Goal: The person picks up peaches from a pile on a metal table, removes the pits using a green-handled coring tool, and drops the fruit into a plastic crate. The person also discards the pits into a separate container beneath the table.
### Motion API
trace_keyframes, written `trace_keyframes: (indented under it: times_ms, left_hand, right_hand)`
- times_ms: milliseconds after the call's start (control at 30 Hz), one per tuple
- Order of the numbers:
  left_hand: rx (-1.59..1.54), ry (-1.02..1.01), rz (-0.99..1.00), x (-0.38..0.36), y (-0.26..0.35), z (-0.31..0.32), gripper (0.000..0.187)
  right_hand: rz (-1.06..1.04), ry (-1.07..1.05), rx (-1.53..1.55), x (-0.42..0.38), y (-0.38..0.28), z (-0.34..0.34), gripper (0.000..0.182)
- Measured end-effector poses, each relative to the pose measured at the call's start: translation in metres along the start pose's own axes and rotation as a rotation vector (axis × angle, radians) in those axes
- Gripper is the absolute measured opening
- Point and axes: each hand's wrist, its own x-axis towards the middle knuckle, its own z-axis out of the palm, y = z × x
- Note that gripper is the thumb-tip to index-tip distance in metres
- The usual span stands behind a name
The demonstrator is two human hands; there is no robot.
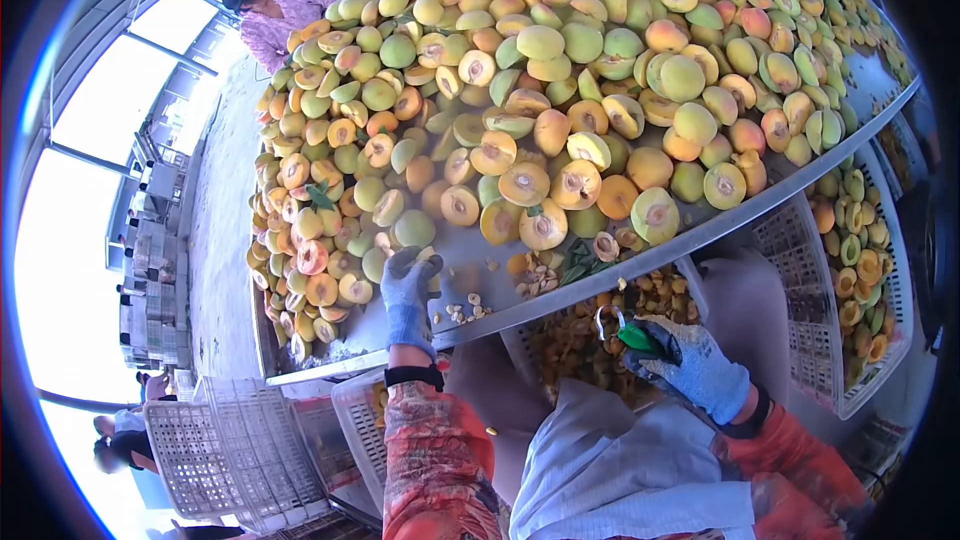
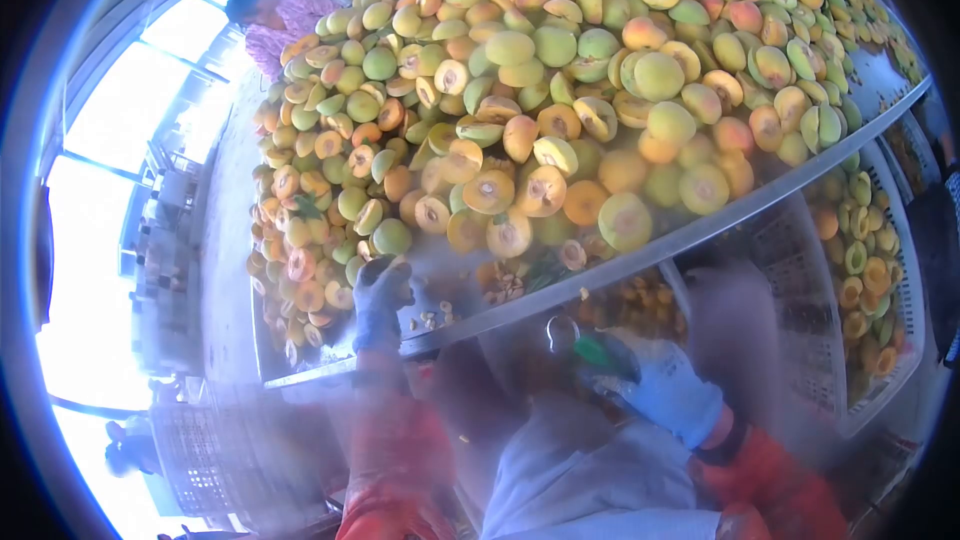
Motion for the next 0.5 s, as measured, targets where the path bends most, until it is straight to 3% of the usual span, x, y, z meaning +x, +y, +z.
trace_keyframes:
  times_ms: [33,67,133,167,233,367,500]
  left_hand:
    - [-0.638,-0.159,-0.123,-0.019,0.009,-0.01,0.054]
    - [-0.645,-0.146,-0.118,-0.045,0.025,-0.013,0.054]
    - [0.183,-0.188,0.508,-0.098,0.048,-0.001,0.047]
    - [0.172,-0.177,0.508,-0.111,0.044,0.005,0.047]
    - [-1.176,-0.251,-0.226,-0.137,0.036,0.016,0.049]
    - [-1.268,-0.423,-0.281,-0.173,0.016,0.029,0.048]
    - [-1.291,-0.288,-0.221,-0.201,0.027,0.037,0.041]
  right_hand:
    - [-0.022,0.02,-0.035,-0.004,-0.002,0.003,0.04]
    - [-0.033,0.011,-0.038,-0.006,-0.007,0.006,0.04]
    - [-0.102,0.036,0.032,-0.009,-0.023,0.013,0.038]
    - [-0.109,0.029,0.02,-0.012,-0.03,0.016,0.038]
    - [-0.151,-0.035,-0.074,-0.018,-0.042,0.023,0.037]
    - [-0.193,-0.069,-0.14,-0.028,-0.065,0.032,0.033]
    - [-0.255,-0.042,-0.136,-0.039,-0.072,0.039,0.032]
